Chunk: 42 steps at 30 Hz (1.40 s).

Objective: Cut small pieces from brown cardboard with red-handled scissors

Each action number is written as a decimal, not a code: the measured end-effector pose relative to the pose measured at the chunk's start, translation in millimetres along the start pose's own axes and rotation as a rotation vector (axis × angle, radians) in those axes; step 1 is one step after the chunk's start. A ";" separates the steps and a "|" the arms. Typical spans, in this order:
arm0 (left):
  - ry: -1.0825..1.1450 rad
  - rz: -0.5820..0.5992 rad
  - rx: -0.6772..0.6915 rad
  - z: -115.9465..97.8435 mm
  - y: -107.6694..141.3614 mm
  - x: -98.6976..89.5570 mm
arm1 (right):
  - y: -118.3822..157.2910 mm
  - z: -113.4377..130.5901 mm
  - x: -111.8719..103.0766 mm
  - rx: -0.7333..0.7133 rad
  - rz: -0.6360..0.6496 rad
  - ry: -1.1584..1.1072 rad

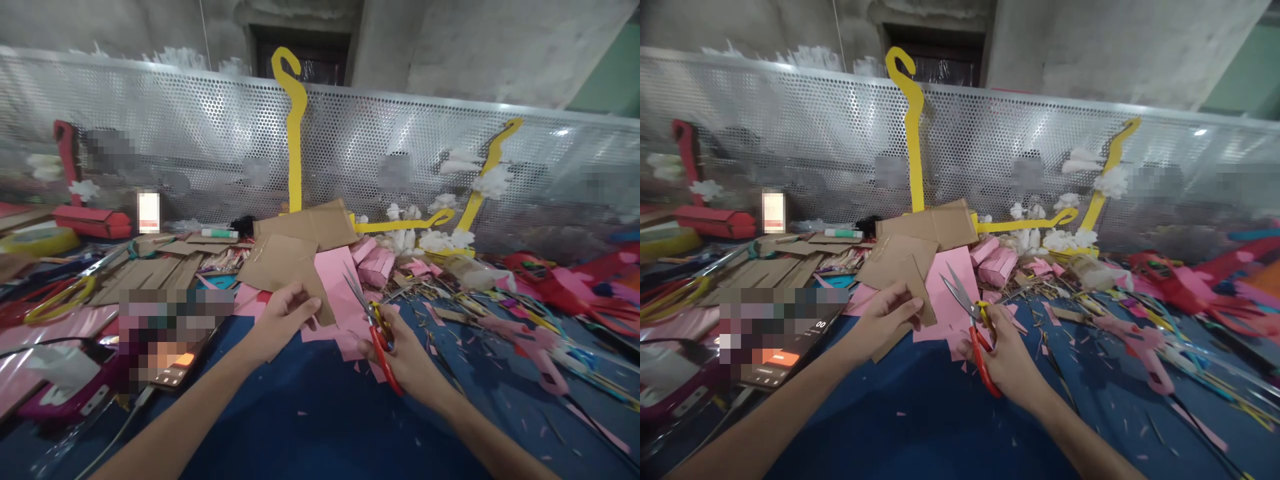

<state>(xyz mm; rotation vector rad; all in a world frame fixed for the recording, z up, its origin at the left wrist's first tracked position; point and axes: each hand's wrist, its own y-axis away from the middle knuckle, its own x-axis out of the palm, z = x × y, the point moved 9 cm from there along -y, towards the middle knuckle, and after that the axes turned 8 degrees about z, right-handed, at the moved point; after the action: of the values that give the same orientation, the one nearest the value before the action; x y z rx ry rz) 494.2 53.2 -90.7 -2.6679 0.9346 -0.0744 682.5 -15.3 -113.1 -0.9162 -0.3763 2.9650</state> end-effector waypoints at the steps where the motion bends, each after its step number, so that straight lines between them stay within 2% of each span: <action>1: -0.010 0.003 0.003 -0.2 -0.4 0.1 | -0.2 -1.7 0.4 0.007 0.001 0.004; 4: -0.034 -0.001 0.010 0.0 -1.6 -0.7 | -1.1 -2.9 1.0 0.019 0.015 0.051; 9: 0.056 -0.078 -0.007 8.7 -2.2 -8.9 | -2.9 -0.2 0.5 0.027 0.021 0.071; 12: 0.077 -0.080 -0.018 13.0 -2.9 -10.3 | -3.4 3.8 -1.1 0.013 0.011 0.083; 20: 0.053 -0.142 -0.006 -4.1 -0.5 -13.0 | 1.0 17.6 7.9 -0.075 0.080 0.153; 24: 0.088 -0.171 -0.036 -1.6 1.7 -15.5 | 1.8 21.8 4.6 -0.165 0.002 0.270; 27: 0.086 -0.152 -0.034 5.3 1.5 -16.4 | 0.6 19.4 -5.6 -0.162 -0.099 0.295; 29: 0.083 -0.127 0.002 6.1 0.3 -16.2 | 0.1 20.8 -9.5 -0.182 -0.122 0.316; 34: 0.056 -0.034 0.074 -3.5 -3.4 -10.1 | 2.0 27.6 -10.5 -0.246 -0.104 0.373; 42: -0.016 0.019 0.085 -8.9 -4.2 -5.0 | 4.4 27.9 -8.1 -0.259 -0.092 0.396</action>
<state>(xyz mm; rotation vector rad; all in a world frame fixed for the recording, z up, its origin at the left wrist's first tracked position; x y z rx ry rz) 491.5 57.0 -80.7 -2.5780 0.9304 -0.0857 673.9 -26.5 -87.3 -1.4312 -0.7686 2.6028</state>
